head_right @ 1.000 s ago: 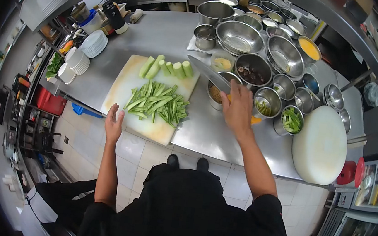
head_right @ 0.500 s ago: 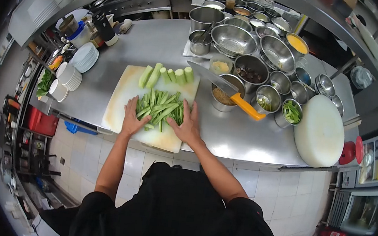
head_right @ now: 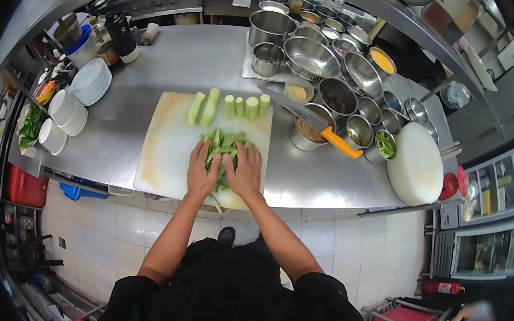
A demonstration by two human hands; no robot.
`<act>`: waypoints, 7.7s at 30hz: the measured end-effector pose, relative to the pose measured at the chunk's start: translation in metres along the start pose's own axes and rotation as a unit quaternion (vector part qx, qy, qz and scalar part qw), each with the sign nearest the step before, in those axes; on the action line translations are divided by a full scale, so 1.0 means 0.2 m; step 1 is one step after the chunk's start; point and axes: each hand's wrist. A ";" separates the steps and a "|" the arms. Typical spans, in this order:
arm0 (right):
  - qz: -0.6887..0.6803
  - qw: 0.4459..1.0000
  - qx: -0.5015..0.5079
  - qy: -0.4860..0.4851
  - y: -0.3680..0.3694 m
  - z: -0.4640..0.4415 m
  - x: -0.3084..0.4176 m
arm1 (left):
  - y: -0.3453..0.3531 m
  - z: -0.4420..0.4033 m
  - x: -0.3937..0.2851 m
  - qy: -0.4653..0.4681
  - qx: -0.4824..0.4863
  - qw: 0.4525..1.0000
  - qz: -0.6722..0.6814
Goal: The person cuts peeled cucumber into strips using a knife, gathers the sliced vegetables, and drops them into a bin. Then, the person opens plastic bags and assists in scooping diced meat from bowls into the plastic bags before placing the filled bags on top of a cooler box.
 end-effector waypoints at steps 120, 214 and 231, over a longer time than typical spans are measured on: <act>-0.327 0.916 0.003 0.233 -0.77 1.63 -0.30 | -0.19 0.46 -0.23 0.123 0.051 0.991 -0.022; -0.288 0.376 -0.343 0.811 -2.29 3.73 -1.91 | 4.13 1.85 -1.90 0.411 0.753 0.468 -0.213; -0.367 0.308 -0.228 0.848 -2.35 3.84 -2.91 | 4.55 2.35 -3.08 0.375 0.790 0.452 -0.178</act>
Point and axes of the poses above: each hand's wrist, its own z-axis away from the middle knuckle, its own y-axis out of the palm, x = y × z, and after that the axes turned 1 degree about -y, right-handed
